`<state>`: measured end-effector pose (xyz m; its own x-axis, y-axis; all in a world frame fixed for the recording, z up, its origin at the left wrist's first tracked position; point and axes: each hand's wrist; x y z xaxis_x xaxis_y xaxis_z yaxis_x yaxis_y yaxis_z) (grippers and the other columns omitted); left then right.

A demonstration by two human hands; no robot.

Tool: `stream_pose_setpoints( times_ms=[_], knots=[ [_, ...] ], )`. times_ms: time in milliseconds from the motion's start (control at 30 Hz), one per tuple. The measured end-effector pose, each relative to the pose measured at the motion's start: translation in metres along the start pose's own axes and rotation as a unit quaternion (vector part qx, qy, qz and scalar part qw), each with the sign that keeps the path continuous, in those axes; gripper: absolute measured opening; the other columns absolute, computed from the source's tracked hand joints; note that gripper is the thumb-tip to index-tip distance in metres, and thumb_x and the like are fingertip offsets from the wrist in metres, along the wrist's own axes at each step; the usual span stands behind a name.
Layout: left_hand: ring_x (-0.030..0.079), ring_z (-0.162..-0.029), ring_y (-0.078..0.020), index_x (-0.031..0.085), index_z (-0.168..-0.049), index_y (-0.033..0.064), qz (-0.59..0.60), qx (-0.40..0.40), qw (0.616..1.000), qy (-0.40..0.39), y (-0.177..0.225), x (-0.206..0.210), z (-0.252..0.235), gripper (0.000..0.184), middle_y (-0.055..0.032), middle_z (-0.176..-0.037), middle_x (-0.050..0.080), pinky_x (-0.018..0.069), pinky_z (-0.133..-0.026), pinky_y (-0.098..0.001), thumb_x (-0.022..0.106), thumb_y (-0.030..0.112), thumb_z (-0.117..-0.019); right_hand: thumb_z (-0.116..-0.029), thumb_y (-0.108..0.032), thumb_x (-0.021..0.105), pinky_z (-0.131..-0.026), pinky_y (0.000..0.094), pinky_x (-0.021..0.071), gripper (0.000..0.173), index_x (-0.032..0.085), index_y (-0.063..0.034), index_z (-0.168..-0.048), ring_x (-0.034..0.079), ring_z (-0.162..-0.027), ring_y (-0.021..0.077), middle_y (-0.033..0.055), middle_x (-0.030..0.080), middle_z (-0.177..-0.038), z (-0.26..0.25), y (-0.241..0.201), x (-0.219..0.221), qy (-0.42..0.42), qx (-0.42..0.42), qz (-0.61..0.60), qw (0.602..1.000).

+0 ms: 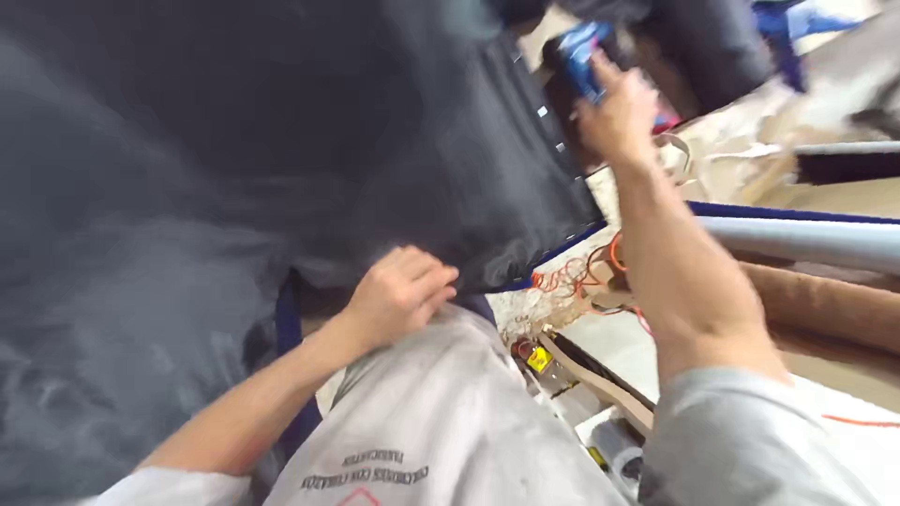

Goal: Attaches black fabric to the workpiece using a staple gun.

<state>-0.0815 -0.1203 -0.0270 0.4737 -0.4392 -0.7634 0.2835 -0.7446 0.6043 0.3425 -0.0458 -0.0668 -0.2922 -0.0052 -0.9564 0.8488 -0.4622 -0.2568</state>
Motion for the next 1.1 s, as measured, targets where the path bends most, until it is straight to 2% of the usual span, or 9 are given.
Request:
stream_pose_setpoints(
  times_ms=[67,133,267,367,500,600,800,933,1100],
  knots=[
    [0.068,-0.105,-0.0221,0.074,-0.121,0.0113,0.009,-0.034,0.999,-0.015,-0.002,0.000,-0.001,0.029,-0.0094,-0.108,0.073,0.0548,-0.093,-0.0389,0.062,0.032,-0.1032,-0.0978,-0.032,0.057,-0.100,0.0742,0.0401,0.059,0.047,-0.0301,-0.156,0.053,-0.128,0.0526,0.0303,0.056,-0.140,-0.017,-0.003,0.004,-0.023,-0.018,-0.002,1.000],
    [0.068,-0.107,-0.0215,0.074,-0.122,0.0120,0.015,-0.045,0.999,-0.008,-0.002,0.005,-0.003,0.031,-0.0086,-0.111,0.073,0.0544,-0.094,-0.0383,0.064,0.033,-0.1023,-0.1016,-0.033,0.052,-0.105,0.0648,0.0414,0.046,0.061,-0.0198,-0.144,0.053,-0.130,0.0442,0.0251,0.058,-0.139,0.000,-0.009,-0.010,0.003,-0.071,-0.029,0.997],
    [0.068,-0.108,-0.0230,0.073,-0.124,0.0141,0.014,-0.005,0.999,-0.038,-0.003,0.009,0.001,0.033,-0.0079,-0.112,0.074,0.0527,-0.092,-0.0404,0.063,0.037,-0.1019,-0.1048,-0.021,0.051,-0.085,0.0422,0.0569,0.032,0.072,-0.0009,-0.120,0.068,-0.098,0.0257,0.0189,0.071,-0.110,0.135,-0.031,-0.036,0.023,-0.267,-0.178,0.947],
    [0.067,-0.105,-0.0240,0.072,-0.126,0.0138,-0.008,0.020,0.999,-0.036,-0.006,0.014,-0.003,0.035,-0.0080,-0.111,0.074,0.0528,-0.088,-0.0405,0.061,0.038,-0.1026,-0.1012,-0.022,0.061,-0.083,0.0337,0.0595,0.024,0.076,-0.0065,-0.112,0.069,-0.095,0.0153,0.0103,0.072,-0.106,0.218,-0.034,-0.014,-0.036,-0.320,-0.270,0.907],
    [0.068,-0.088,-0.0257,0.076,-0.112,0.0098,-0.065,0.036,0.997,-0.011,0.001,0.023,-0.012,0.023,-0.0088,-0.094,0.072,0.0539,-0.076,-0.0392,0.058,0.022,-0.1033,-0.0973,-0.032,0.069,-0.087,0.0374,0.0578,0.029,0.075,-0.0133,-0.118,0.068,-0.102,0.0195,0.0100,0.072,-0.109,0.252,-0.047,0.010,0.002,-0.305,-0.227,0.925],
    [0.066,-0.075,-0.0252,0.077,-0.099,0.0053,-0.151,0.078,0.982,0.087,0.004,0.037,-0.012,0.017,-0.0090,-0.082,0.071,0.0510,-0.066,-0.0376,0.061,0.010,-0.0978,-0.0964,-0.030,0.070,-0.082,0.0392,0.0575,0.025,0.076,-0.0161,-0.116,0.069,-0.099,0.0228,0.0094,0.072,-0.107,0.257,-0.056,0.028,0.077,-0.302,-0.173,0.934],
    [0.065,-0.075,-0.0238,0.074,-0.096,0.0037,-0.196,0.164,0.954,0.156,0.002,0.054,0.004,0.015,-0.0094,-0.081,0.071,0.0512,-0.070,-0.0359,0.059,0.006,-0.0992,-0.0983,-0.012,0.066,-0.076,0.0367,0.0573,0.016,0.079,-0.0129,-0.106,0.071,-0.089,0.0233,0.0082,0.076,-0.098,0.262,-0.048,0.056,0.191,-0.369,-0.140,0.899],
    [0.068,-0.089,-0.0242,0.074,-0.100,0.0070,-0.156,0.096,0.975,0.124,0.009,0.043,0.014,0.017,-0.0098,-0.092,0.073,0.0531,-0.080,-0.0378,0.061,0.017,-0.0970,-0.0988,-0.018,0.062,-0.082,0.0398,0.0574,0.019,0.078,-0.0133,-0.109,0.070,-0.099,0.0251,0.0082,0.075,-0.106,0.261,-0.043,0.042,0.115,-0.398,-0.125,0.901],
    [0.067,-0.099,-0.0240,0.072,-0.124,0.0112,-0.178,0.120,0.972,0.096,0.010,0.043,0.006,0.025,-0.0090,-0.110,0.073,0.0526,-0.090,-0.0368,0.062,0.021,-0.1026,-0.0975,-0.023,0.066,-0.075,0.0376,0.0591,0.015,0.073,-0.0105,-0.101,0.071,-0.092,0.0244,0.0111,0.073,-0.102,0.263,-0.053,0.034,0.133,-0.368,-0.142,0.909]
  ],
)
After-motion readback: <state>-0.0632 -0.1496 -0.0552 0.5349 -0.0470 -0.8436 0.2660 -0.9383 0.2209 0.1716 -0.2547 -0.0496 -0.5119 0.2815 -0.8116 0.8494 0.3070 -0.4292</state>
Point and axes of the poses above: each hand's wrist, its own z-axis away from the middle knuckle, its own x-axis out of the palm, y = z × x
